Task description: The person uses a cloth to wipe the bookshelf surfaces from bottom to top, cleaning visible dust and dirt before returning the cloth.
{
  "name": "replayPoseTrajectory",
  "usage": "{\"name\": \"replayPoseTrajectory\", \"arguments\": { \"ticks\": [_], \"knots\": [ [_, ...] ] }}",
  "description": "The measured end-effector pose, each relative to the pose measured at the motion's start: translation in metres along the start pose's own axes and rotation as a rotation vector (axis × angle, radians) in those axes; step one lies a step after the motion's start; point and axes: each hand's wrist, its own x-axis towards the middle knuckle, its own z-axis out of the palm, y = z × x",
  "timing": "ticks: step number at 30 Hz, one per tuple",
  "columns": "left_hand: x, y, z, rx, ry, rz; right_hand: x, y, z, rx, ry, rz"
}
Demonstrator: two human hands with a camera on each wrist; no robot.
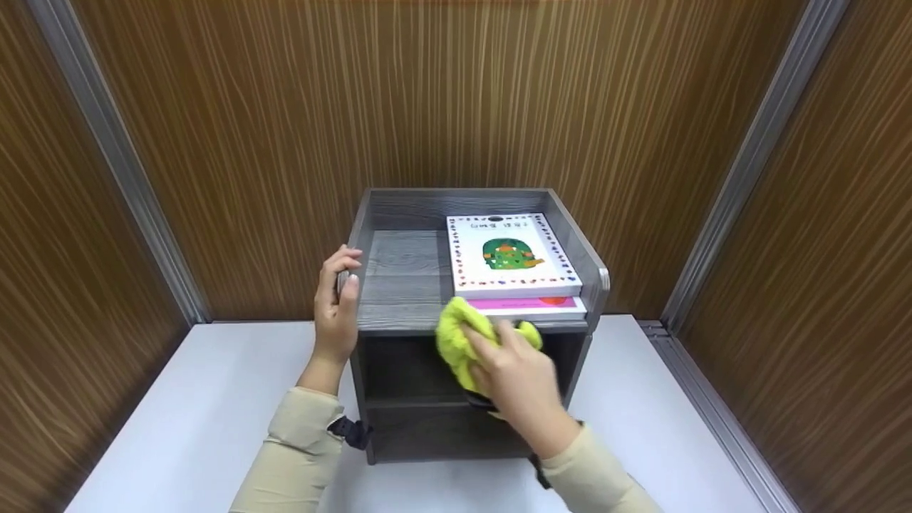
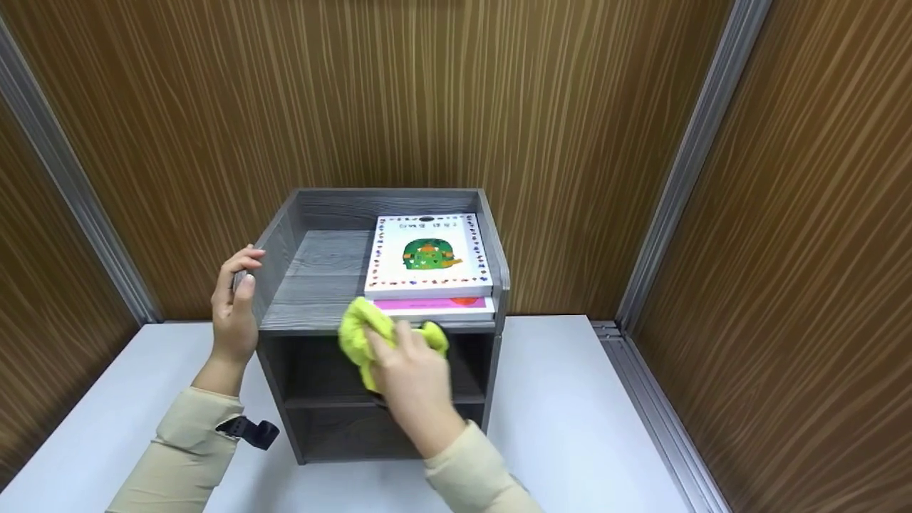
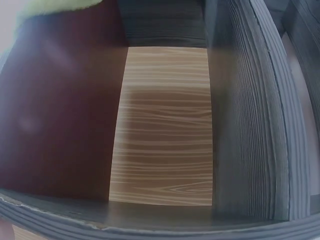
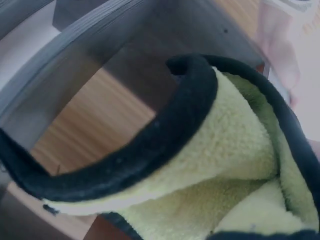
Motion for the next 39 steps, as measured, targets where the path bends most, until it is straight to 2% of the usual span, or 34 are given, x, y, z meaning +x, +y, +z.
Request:
{"name": "replayPoseTrajectory", "arguments": {
  "ticks": [8, 14, 19, 23, 25, 28, 31, 33, 36, 39],
  "knots": [
    [0.001, 0.001, 0.001, -0.005, -0.011, -0.009, -0.030, 0.053, -0.020, -0.002, -0.033, 0.164],
    [0.001, 0.001, 0.000, -0.006, -0.009, -0.006, -0.050, 0.084, -0.033, -0.004, -0.027, 0.335],
    [0.000, 0.006, -0.004, 0.001, -0.030, -0.037, -0.057, 0.087, -0.039, 0.061, -0.048, 0.419],
    [0.000, 0.014, -0.009, 0.006, -0.092, -0.113, -0.071, 0.079, -0.037, 0.111, -0.047, 0.484],
    [-0.001, 0.020, -0.013, 0.018, -0.131, -0.166, -0.082, 0.070, -0.032, 0.137, -0.088, 0.498],
    [-0.005, 0.030, -0.018, 0.025, -0.173, -0.239, -0.101, 0.051, -0.018, 0.187, -0.217, 0.452],
    [-0.010, 0.037, -0.022, 0.032, -0.203, -0.282, -0.120, 0.030, 0.000, 0.269, -0.394, 0.359],
    [-0.011, 0.039, -0.022, 0.042, -0.215, -0.310, -0.132, 0.019, 0.013, 0.302, -0.477, 0.275],
    [-0.012, 0.039, -0.022, 0.067, -0.213, -0.321, -0.146, 0.007, 0.031, 0.337, -0.536, 0.138],
    [-0.014, 0.037, -0.020, 0.077, -0.194, -0.314, -0.156, 0.000, 0.049, 0.338, -0.522, -0.022]
  ]
}}
